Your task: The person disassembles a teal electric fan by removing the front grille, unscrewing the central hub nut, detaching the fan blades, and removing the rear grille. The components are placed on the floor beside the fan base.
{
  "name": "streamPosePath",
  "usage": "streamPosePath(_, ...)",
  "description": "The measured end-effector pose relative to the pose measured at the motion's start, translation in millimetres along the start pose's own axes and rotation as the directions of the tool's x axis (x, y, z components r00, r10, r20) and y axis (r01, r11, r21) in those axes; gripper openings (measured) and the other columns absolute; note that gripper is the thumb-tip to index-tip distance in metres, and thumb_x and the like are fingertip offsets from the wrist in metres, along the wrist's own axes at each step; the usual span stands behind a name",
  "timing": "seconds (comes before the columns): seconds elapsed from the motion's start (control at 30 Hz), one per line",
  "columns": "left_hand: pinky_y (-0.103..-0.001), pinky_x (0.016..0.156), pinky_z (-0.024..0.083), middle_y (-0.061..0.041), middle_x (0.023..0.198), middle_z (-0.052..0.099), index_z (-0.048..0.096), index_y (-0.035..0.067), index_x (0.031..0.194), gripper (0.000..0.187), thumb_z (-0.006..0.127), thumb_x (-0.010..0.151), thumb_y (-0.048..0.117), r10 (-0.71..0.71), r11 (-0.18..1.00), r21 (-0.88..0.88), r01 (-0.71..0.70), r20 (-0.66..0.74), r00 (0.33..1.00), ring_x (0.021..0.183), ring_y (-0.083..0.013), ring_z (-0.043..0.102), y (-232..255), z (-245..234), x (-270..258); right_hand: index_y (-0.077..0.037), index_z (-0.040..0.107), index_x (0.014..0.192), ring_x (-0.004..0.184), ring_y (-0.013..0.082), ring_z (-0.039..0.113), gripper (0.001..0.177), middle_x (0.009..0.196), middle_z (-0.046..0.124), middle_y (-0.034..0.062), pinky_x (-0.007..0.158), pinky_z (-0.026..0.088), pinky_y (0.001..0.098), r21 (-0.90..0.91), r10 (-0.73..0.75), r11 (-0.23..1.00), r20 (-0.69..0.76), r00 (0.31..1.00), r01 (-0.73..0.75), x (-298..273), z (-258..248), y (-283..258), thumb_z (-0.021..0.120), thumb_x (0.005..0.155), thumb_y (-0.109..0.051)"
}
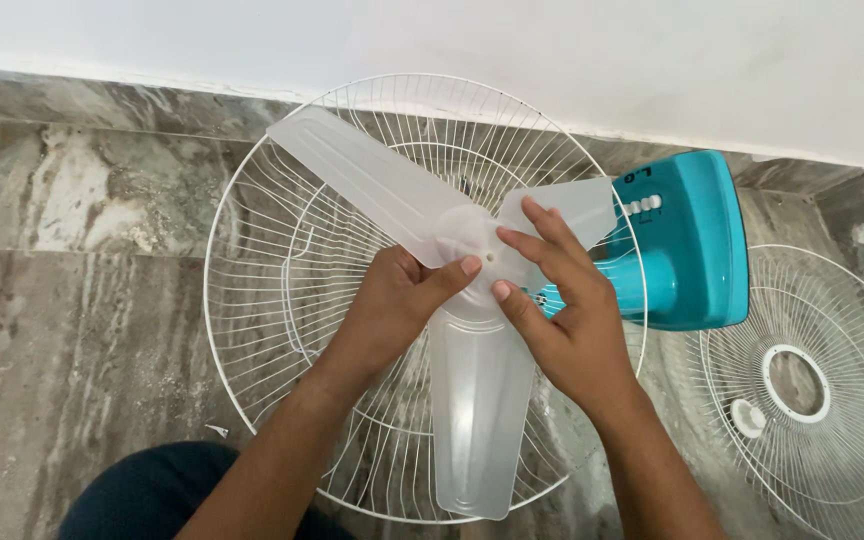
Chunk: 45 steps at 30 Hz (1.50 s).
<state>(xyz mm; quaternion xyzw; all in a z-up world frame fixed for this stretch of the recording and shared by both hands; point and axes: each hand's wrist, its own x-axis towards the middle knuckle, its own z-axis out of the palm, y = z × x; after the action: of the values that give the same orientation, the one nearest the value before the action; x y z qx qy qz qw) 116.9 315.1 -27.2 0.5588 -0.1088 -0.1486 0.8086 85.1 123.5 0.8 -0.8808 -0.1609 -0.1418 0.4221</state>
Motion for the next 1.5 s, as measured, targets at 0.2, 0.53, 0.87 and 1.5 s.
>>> streamPosePath(0.2,-0.027,0.08,0.057,-0.006,0.1,0.078,0.074,0.0,0.115,0.033,0.063,0.101,0.028,0.013,0.999,0.051,-0.014,0.006,1.0,0.091,-0.0091,0.071,1,4,-2,-0.009,0.063,0.137,0.156,0.04,0.036,0.053,0.163,0.042,0.021,0.119,0.039,0.0498,-0.145,0.011,0.989,-0.123,0.992,-0.029,-7,0,-2,0.079,0.088,-0.021)
streamPosePath(0.53,-0.03,0.066,0.059,-0.011,0.095,0.075,0.066,-0.004,0.117,0.036,0.065,0.1,0.029,0.141,0.987,0.098,-0.128,-0.141,0.98,0.079,-0.0137,0.073,-4,28,-9,-0.002,0.05,0.147,0.106,0.0212,0.064,0.069,0.138,0.067,0.0143,0.077,0.054,0.0365,0.607,0.689,0.528,0.103,0.717,-0.594,-22,-12,-10,0.075,0.085,-0.019)
streamPosePath(0.87,-0.024,0.057,0.056,-0.008,0.085,0.073,0.064,-0.003,0.118,0.035,0.071,0.093,0.021,0.089,0.988,0.151,-0.045,-0.304,0.948,0.069,-0.0111,0.068,8,71,-42,0.003,0.067,0.113,0.077,0.015,0.071,0.031,0.091,0.076,0.0103,0.069,0.057,0.0272,0.706,0.63,0.567,-0.04,0.776,-0.424,-41,-41,-27,0.075,0.084,-0.001)
streamPosePath(1.5,-0.025,0.064,0.059,-0.009,0.085,0.075,0.066,-0.006,0.121,0.033,0.07,0.09,0.006,0.157,0.986,0.053,-0.155,-0.035,0.987,0.07,-0.0092,0.069,-48,235,-34,-0.003,0.074,0.107,0.061,0.0091,0.055,0.02,0.09,0.077,0.0024,0.053,0.046,0.0254,0.541,0.613,0.713,-0.173,0.771,-0.445,-132,-217,21,0.063,0.098,-0.016)
